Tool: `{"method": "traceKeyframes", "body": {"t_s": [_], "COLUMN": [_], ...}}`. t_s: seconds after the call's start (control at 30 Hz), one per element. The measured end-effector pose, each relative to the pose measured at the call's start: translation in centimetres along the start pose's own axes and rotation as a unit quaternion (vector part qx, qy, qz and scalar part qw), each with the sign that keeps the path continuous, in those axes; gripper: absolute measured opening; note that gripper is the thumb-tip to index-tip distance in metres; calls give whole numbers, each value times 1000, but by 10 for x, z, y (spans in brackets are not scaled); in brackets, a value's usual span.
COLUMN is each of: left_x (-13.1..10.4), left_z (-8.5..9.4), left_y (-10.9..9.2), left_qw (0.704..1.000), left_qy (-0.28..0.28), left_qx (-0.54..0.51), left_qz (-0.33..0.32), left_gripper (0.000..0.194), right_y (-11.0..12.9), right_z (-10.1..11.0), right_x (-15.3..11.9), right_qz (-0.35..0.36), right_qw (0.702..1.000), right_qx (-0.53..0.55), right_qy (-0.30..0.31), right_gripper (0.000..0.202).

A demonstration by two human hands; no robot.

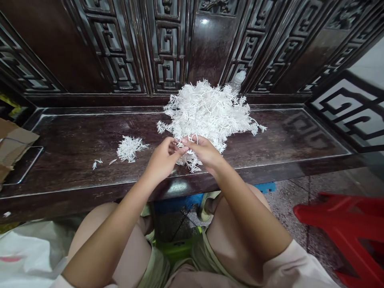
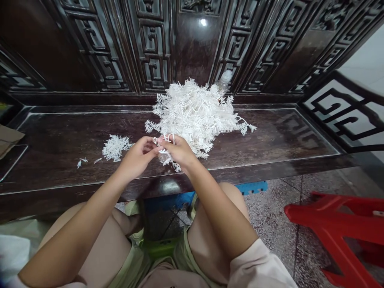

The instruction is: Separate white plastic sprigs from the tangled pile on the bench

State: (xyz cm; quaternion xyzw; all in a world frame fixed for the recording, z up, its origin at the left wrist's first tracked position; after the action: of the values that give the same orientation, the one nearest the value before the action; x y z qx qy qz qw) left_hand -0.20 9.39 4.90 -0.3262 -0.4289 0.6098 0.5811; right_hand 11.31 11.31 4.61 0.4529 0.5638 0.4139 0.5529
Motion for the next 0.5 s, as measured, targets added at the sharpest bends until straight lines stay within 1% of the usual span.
{"method": "traceKeyframes", "body": {"t_s": [0.07,0.1,0.17,0.23,0.3,0.4,0.5], "left_x": [3,4,2,0,-2,-1,0], "left_z": [7,10,15,16,15,17,18], "left_y": [-1,-4,-12,-20,-23,-21,-16], "left_qw": [999,997,991,982,975,974,984], "left_qy": [-42,-61,-88,-92,-91,-95,-86], "left_qx": [-2,10,52,98,133,150,124], "left_qz": [-16,-34,-85,-132,-154,-137,-99], "left_gripper": [42,44,36,23,18,19,22], "right_y": [1,2,2,0,-1,-2,-2], "right_z": [1,1,1,1,1,1,1], "right_x": [0,0,0,0,0,0,1], "right_qz": [-3,-1,5,11,18,25,35], "right_qw": [1000,1000,1000,999,998,997,997], "right_qx": [-4,-8,-21,-40,-57,-72,-73], "right_qy": [2,2,5,6,8,3,-1], "right_gripper": [27,26,24,22,21,20,20]}}
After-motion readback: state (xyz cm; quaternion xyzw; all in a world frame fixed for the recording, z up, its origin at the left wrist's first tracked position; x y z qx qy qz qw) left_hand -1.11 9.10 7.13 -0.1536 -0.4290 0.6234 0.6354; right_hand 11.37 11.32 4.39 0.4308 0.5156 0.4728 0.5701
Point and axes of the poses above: each hand's wrist, its own x-axis towards the middle knuckle, its own z-axis out of the back of the hand, y = z × x, the point moved 6 cm from there along x, towards the middle knuckle, and after that the axes turned 13 degrees about -y, right-handed, at the moved point
